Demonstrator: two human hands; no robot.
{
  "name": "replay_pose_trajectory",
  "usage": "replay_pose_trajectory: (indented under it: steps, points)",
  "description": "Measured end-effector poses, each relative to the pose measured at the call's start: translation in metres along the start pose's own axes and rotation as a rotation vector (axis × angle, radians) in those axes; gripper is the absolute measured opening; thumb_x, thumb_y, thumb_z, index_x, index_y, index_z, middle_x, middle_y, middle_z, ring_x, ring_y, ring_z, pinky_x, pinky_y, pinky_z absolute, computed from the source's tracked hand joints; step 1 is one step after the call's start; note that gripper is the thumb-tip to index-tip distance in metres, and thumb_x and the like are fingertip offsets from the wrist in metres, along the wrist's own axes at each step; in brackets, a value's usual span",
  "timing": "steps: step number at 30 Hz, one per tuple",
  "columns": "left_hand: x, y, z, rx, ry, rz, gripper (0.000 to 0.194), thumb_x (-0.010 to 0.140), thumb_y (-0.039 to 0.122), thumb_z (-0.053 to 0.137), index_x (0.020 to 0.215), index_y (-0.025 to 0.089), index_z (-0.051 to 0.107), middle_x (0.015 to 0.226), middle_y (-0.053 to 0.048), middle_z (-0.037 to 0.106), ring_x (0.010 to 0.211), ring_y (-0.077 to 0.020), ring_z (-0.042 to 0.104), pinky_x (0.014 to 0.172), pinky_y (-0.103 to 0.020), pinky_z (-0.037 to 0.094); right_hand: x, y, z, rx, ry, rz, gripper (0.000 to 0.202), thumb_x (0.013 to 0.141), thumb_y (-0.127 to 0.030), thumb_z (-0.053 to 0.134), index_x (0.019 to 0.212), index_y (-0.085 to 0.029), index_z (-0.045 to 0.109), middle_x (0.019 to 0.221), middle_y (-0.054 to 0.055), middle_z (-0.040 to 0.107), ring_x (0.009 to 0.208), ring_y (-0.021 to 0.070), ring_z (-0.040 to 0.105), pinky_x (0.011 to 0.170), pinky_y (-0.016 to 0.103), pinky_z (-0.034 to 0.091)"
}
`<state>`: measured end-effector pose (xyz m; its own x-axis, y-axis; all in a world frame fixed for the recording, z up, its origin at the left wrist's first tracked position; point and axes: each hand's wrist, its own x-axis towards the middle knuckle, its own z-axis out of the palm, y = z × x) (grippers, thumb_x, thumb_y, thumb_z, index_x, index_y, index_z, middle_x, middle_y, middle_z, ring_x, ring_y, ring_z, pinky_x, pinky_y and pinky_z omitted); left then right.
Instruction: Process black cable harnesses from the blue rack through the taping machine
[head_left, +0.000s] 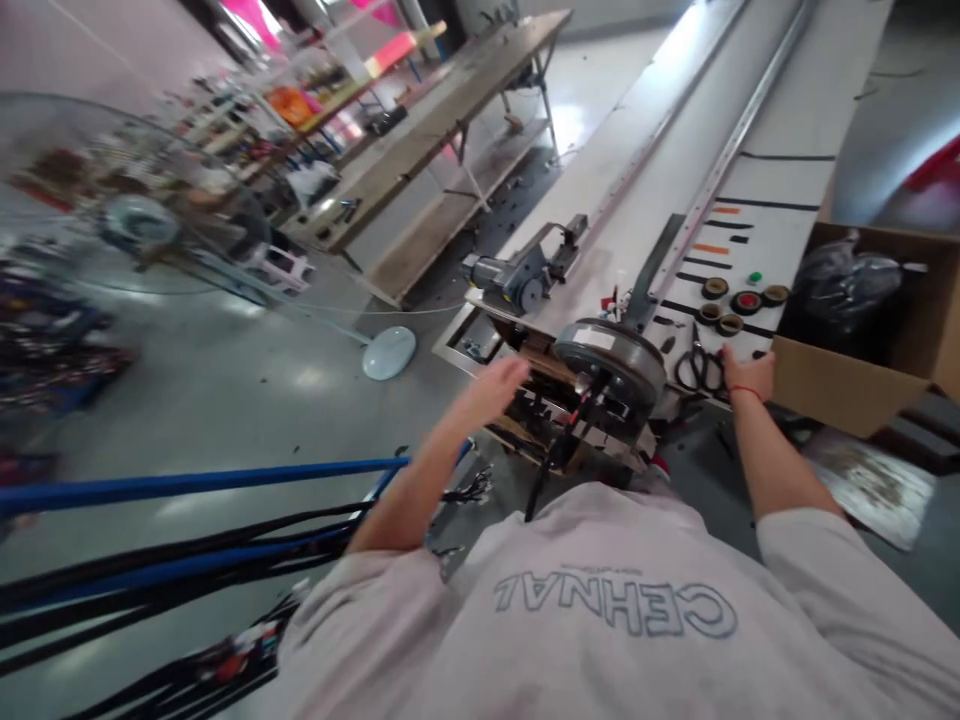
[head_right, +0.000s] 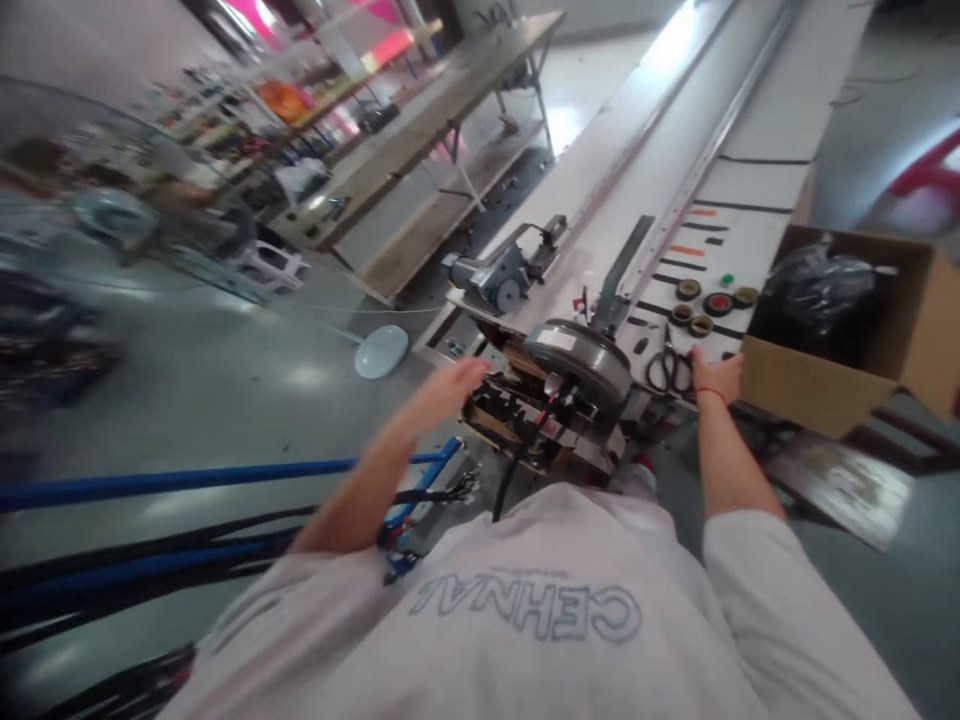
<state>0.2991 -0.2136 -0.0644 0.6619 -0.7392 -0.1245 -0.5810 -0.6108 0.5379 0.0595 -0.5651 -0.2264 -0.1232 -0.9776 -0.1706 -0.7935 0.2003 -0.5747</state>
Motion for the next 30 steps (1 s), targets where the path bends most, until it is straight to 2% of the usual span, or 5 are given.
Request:
replay_pose_trajectory:
  steps: [3,5,7,15,30]
  points:
    - [0.009,0.021,0.077,-0.144,-0.333,-0.059,0.039,0.097,0.034,0.034,0.086,0.013,0.065,0.079,-0.004,0.069,0.076,-0.0161,0.063,0.073,-0.027,0.048,0.000,0.000,0.001,-0.039,0.014,-0.004,0.080,0.073,-0.067,0.062,0.130,-0.013,0.043,0.125,0.022,0.055,0.111,0.0368,0.056,0.092,0.049,0.044]
    - [0.009,0.030,0.115,-0.174,-0.359,-0.117,0.042,0.097,0.032,0.029,0.083,0.013,0.064,0.072,-0.005,0.067,0.070,-0.0161,0.062,0.068,-0.027,0.046,0.000,0.001,0.001,-0.051,0.023,-0.011,0.083,0.073,-0.069,0.061,0.132,-0.014,0.041,0.126,0.020,0.054,0.112,0.0365,0.056,0.092,0.050,0.044]
    - [0.008,0.031,0.133,-0.156,-0.294,-0.114,0.042,0.096,0.031,0.029,0.078,0.014,0.063,0.069,-0.005,0.066,0.071,-0.0170,0.062,0.068,-0.027,0.044,0.001,0.003,0.002,-0.054,0.027,-0.024,0.084,0.073,-0.070,0.060,0.134,-0.014,0.040,0.128,0.020,0.053,0.113,0.0364,0.055,0.092,0.050,0.044]
    - [-0.001,0.018,0.129,-0.173,-0.273,-0.107,0.049,0.097,0.039,0.023,0.070,0.017,0.058,0.057,-0.003,0.059,0.066,-0.0168,0.059,0.063,-0.026,0.040,0.002,0.004,0.004,-0.060,0.024,-0.031,0.085,0.072,-0.070,0.060,0.133,-0.014,0.041,0.128,0.019,0.054,0.115,0.0368,0.054,0.092,0.051,0.044]
    - [-0.016,0.021,0.132,-0.016,-0.182,-0.068,0.038,0.098,0.031,0.028,0.083,0.014,0.059,0.081,-0.013,0.067,0.082,-0.0213,0.064,0.075,-0.031,0.045,0.008,0.006,0.007,-0.079,0.024,-0.051,0.078,0.082,-0.067,0.049,0.136,-0.012,0.038,0.130,0.023,0.050,0.117,0.0373,0.052,0.094,0.052,0.041]
